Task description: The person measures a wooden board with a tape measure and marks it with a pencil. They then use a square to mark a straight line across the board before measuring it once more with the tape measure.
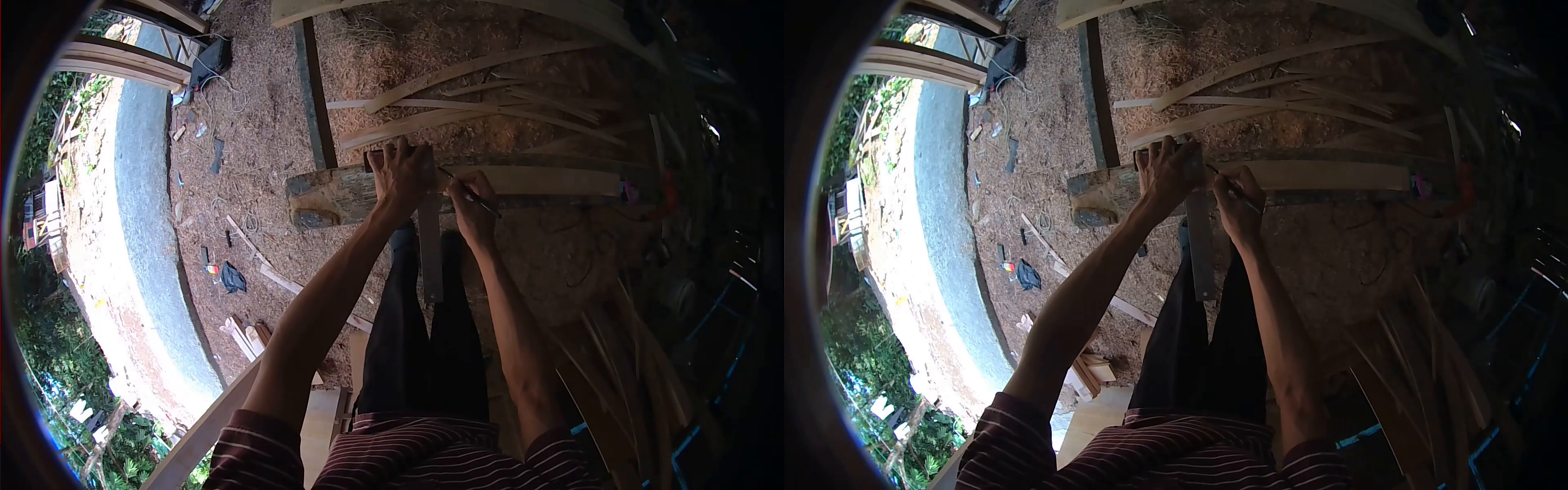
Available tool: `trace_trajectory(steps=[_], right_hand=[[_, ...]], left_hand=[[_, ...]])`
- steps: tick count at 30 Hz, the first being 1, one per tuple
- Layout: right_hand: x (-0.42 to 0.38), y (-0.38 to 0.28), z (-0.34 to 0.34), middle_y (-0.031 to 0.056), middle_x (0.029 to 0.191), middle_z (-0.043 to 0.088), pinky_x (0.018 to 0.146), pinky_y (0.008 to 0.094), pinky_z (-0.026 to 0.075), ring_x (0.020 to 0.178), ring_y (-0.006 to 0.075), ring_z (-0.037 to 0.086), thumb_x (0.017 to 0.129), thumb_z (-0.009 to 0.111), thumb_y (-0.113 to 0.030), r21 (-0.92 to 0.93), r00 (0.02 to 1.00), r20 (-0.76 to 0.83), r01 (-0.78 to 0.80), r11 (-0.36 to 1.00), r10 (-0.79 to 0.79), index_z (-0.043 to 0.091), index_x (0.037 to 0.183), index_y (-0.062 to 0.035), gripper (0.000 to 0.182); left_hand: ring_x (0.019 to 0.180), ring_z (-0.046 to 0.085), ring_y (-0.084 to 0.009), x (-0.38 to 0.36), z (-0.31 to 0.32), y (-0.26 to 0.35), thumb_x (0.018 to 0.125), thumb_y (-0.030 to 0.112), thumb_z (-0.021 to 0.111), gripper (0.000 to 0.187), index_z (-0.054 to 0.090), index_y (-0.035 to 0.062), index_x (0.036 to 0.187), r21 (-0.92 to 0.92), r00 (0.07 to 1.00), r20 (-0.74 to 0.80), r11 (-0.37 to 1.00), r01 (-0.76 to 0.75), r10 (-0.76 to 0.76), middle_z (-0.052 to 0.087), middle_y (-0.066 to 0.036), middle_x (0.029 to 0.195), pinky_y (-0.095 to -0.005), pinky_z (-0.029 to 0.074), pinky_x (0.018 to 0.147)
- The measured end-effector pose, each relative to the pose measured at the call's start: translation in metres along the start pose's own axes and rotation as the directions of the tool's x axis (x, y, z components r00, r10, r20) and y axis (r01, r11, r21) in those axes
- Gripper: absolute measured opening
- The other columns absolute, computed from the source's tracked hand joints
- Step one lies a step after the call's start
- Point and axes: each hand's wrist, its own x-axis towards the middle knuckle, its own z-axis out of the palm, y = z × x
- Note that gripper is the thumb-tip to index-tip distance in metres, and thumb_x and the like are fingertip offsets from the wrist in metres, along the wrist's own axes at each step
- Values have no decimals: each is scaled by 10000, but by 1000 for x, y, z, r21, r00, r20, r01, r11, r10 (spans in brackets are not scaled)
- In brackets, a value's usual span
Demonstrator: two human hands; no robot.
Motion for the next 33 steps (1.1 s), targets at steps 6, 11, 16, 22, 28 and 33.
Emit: trace_trajectory(steps=[6, 11, 16, 22, 28, 33], right_hand=[[2, -4, 1, 35, 762, 587, 676, 264, 445, 745, 92, 554, 876, 609, -83, -19, 1000, 19, -6, 1000, 7, 559, 864, -4, 94], [3, -1, 2, 30, 764, 591, 674, 258, 447, 741, 86, 553, 872, 615, -87, -46, 1000, 18, 8, 999, -8, 573, 884, -6, 92], [4, -9, 2, 33, 781, 613, 678, 257, 452, 747, 89, 565, 869, 616, -92, -20, 999, 33, -17, 1000, 18, 590, 903, -3, 99], [11, -8, 6, 25, 689, 596, 530, 261, 424, 613, 68, 544, 869, 613, -100, -142, 996, 6, 94, 985, -94, 584, 871, -15, 90], [8, -5, 4, 25, 620, 570, 495, 253, 408, 561, 60, 521, 866, 612, -116, -88, 998, 22, 61, 994, -59, 578, 853, -13, 109], [4, -9, 4, 30, 606, 560, 492, 248, 404, 562, 51, 516, 867, 609, -118, -56, 999, 21, 29, 998, -28, 571, 842, -10, 117]], left_hand=[[1134, 430, -364, 1, 5, -3, 601, 248, 792, 557, 578, 212, 1114, 7, 1000, -8, 1000, 3, -3, 476, -108, 1132, -647, 226, 973], [1122, 428, -358, 0, 0, -1, 579, 223, 793, 590, 573, 199, 1125, -9, 1000, 12, 1000, 2, -2, 471, -117, 1132, -628, 231, 962], [1125, 413, -358, -1, 5, -4, 577, 223, 795, 614, 567, 185, 1146, -34, 1000, 3, 999, -8, 8, 464, -118, 1138, -619, 229, 956], [1130, 408, -361, -1, 3, -2, 586, 222, 793, 626, 561, 184, 1166, 19, 1000, -20, 1000, -19, 19, 461, -115, 1141, -615, 231, 953], [1147, 402, -365, 0, 2, -4, 608, 234, 786, 637, 556, 178, 1199, -8, 1000, 8, 1000, -21, 21, 458, -119, 1177, -629, 223, 962], [1175, 392, -383, 0, 0, 0, 639, 254, 771, 620, 553, 168, 1213, -30, 999, 32, 1000, 2, -1, 452, -129, 1194, -648, 201, 980]])
